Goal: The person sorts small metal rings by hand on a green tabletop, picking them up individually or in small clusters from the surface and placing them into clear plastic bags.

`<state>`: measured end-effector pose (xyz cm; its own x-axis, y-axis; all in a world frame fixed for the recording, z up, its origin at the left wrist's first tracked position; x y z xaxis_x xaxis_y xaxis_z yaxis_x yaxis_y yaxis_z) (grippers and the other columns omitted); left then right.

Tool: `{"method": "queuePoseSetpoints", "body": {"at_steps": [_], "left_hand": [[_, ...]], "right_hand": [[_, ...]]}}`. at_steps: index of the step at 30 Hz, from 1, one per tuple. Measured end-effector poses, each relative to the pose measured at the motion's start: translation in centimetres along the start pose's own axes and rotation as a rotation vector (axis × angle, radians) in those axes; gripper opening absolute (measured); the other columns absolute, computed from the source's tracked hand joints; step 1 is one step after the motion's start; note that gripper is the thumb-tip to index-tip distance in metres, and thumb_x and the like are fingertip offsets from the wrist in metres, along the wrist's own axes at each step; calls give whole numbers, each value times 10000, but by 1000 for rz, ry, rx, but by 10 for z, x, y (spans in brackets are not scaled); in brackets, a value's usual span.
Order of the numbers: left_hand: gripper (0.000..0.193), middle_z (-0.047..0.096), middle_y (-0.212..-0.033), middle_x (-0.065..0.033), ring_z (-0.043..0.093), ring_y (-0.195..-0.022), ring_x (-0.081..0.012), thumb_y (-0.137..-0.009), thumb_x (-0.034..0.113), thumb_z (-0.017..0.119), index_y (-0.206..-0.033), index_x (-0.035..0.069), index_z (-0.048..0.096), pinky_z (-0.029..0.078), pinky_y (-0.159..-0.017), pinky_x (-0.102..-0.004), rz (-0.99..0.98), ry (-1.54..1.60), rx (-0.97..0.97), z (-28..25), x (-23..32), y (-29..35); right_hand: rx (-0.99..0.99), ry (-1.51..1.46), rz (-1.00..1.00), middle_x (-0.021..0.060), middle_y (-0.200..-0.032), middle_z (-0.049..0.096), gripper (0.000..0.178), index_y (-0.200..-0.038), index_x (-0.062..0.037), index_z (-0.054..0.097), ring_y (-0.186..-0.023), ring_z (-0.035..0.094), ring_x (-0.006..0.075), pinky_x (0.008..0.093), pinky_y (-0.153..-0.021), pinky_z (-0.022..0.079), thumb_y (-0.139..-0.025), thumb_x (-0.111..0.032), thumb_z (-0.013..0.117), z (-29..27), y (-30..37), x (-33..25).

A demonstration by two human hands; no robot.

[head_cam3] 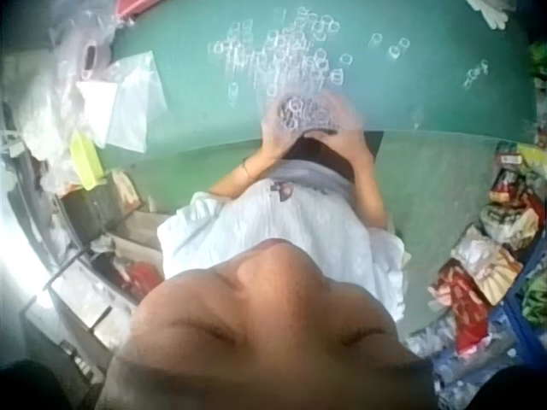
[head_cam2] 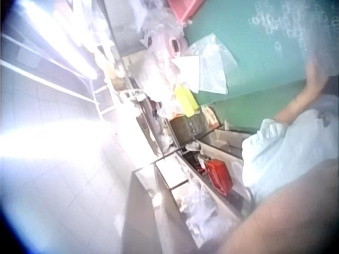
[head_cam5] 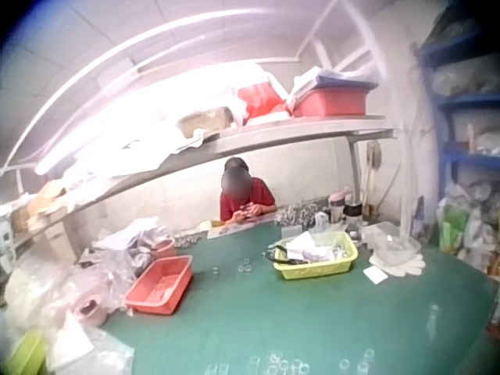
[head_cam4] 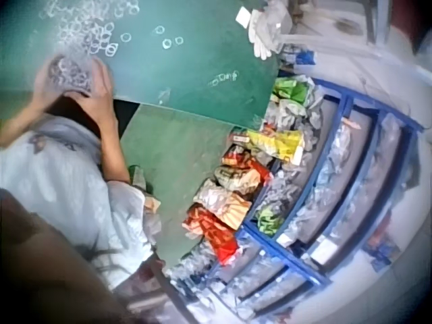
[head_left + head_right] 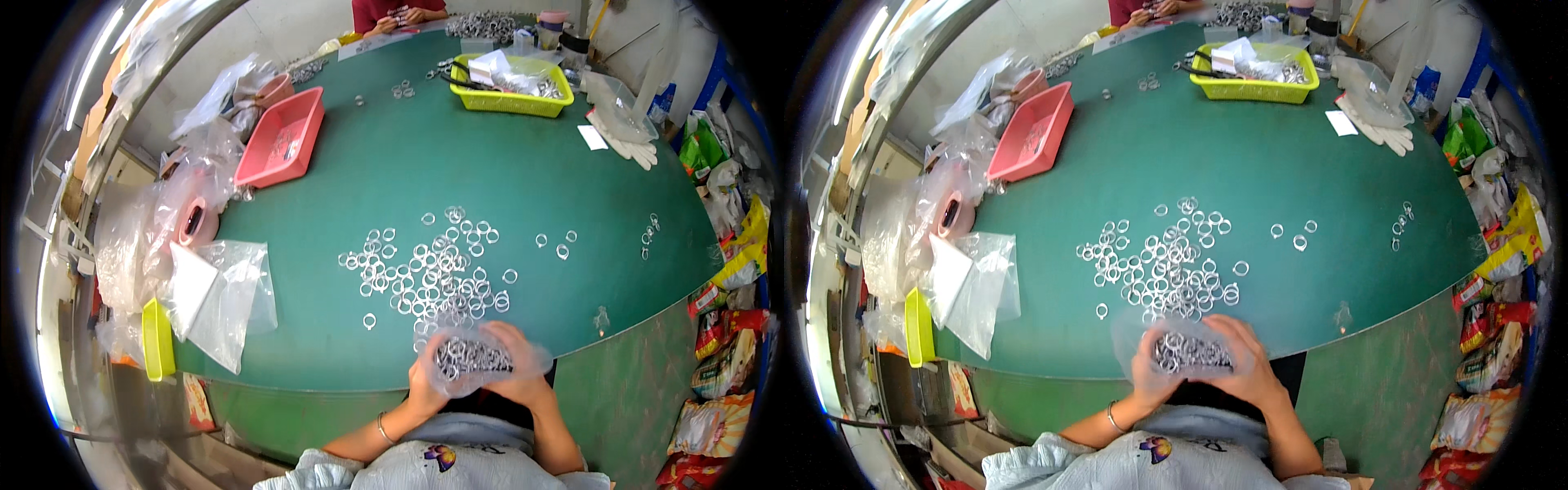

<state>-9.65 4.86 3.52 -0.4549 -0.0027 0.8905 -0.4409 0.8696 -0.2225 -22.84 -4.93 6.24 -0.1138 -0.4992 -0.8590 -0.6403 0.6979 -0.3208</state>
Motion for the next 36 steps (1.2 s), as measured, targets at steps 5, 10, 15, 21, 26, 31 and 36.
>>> {"method": "queuePoseSetpoints", "body": {"at_steps": [5,10,15,21,26,31,36], "left_hand": [[1005,478,-1237,-154,527,-1103,-232,-579,93,868,-1358,-28,244,458,-927,-354,-101,230,17,5,-12,-2],[963,506,-1233,-178,548,-1087,-237,-625,53,836,-1373,-17,234,464,-914,-354,-5,381,71,1,-2,-2],[892,460,-1280,-199,532,-1094,-233,-707,-38,739,-1399,-7,176,454,-918,-337,-213,740,-34,-1,6,-11],[612,495,-1245,-129,506,-1120,-170,-842,53,622,-1361,8,302,419,-951,-319,-429,1060,-210,11,1,2],[484,513,-1220,-110,490,-1139,-188,-853,50,587,-1289,7,381,399,-969,-341,-465,1163,-221,10,12,5],[494,524,-1207,-108,462,-1169,-200,-835,57,596,-1284,22,393,373,-987,-353,-403,1307,-271,4,16,3],[516,529,-1196,-147,524,-1109,-219,-859,242,618,-1264,-20,435,436,-945,-365,-381,1060,-342,3,29,-7]], "right_hand": [[6,-123,118,156,-1106,609,763,-1165,12,551,-1018,595,289,371,-869,465,-534,-268,878,2,8,14],[71,-198,129,144,-1065,624,716,-1137,26,560,-961,613,239,342,-845,469,-552,-239,875,-1,8,11],[134,-395,223,96,-1054,616,646,-1152,32,540,-957,590,165,303,-848,461,-604,-128,841,0,11,13],[189,-685,335,65,-1077,592,607,-1189,38,503,-964,569,120,269,-854,453,-669,-63,800,2,22,-7],[239,-839,393,61,-1095,588,513,-1208,48,492,-982,560,120,266,-876,436,-764,-59,725,-1,32,-1],[270,-858,339,58,-1102,589,412,-1206,41,501,-1000,546,112,261,-894,415,-827,-35,641,-6,38,-3],[191,-775,273,55,-1083,592,360,-1184,39,514,-991,543,105,250,-871,419,-847,-39,615,-10,40,-10]]}}
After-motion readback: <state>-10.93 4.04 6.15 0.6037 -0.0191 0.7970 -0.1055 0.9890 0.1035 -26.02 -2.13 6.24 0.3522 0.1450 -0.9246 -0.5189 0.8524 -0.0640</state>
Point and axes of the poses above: each hand's wrist, its own y-axis away from the middle knuckle, its own z-axis out of the palm, x = y × z, the point moved 6 cm from there along -y, towards the middle knuckle
